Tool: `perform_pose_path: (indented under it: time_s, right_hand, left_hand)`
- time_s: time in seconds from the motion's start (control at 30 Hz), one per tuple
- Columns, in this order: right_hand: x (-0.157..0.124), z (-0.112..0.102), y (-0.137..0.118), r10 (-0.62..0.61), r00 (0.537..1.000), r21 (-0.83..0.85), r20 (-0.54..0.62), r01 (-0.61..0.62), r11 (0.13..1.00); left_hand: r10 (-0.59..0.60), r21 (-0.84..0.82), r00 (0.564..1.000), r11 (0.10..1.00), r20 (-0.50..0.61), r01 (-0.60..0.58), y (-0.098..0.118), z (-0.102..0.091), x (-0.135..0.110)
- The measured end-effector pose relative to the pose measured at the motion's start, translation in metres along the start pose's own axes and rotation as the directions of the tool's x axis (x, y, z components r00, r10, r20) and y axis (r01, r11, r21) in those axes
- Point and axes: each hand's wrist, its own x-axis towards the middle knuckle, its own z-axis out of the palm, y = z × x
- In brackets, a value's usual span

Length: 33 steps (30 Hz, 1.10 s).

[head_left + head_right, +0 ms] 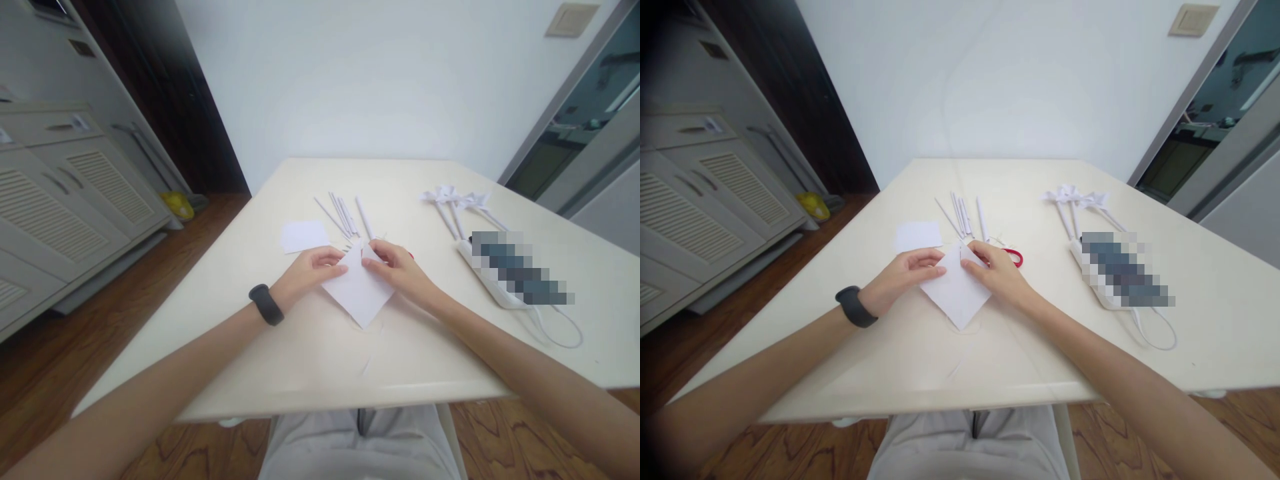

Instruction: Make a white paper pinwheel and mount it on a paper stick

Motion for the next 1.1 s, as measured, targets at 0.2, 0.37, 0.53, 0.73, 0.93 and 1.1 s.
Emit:
perform_pose_path:
  time_s: [0.2, 0.37, 0.53, 0.73, 0.93, 1.1]
  right_hand:
    - [-0.003, 0.006, -0.001, -0.032, 0.997, -0.038, 0.066, 0.035, 0.999]
    - [-0.004, 0.011, 0.001, -0.074, 0.997, -0.108, 0.009, 0.074, 0.991]
    - [-0.004, 0.009, -0.002, -0.152, 0.983, -0.159, -0.099, 0.135, 0.978]
    - [-0.005, 0.008, -0.010, -0.230, 0.969, -0.197, -0.090, 0.209, 0.958]
    - [-0.004, 0.008, -0.007, -0.256, 0.959, -0.229, -0.124, 0.223, 0.948]
    - [-0.004, 0.008, -0.006, -0.282, 0.953, -0.243, -0.111, 0.249, 0.937]
  left_hand:
    - [0.007, 0.020, 1.000, 1.000, -0.005, -0.007, -0.001, -0.001, 0.001]
    - [0.030, 0.039, 0.999, 0.999, -0.025, -0.029, -0.005, -0.002, 0.003]
    - [0.044, 0.073, 0.998, 0.997, -0.037, -0.041, -0.005, 0.000, 0.003]
    - [0.058, 0.092, 0.998, 0.994, -0.024, -0.055, -0.006, 0.001, 0.001]
    - [0.069, 0.101, 0.997, 0.993, -0.017, -0.067, -0.005, 0.002, 0.001]
    - [0.079, 0.100, 0.997, 0.992, -0.012, -0.077, -0.006, 0.002, 0.001]
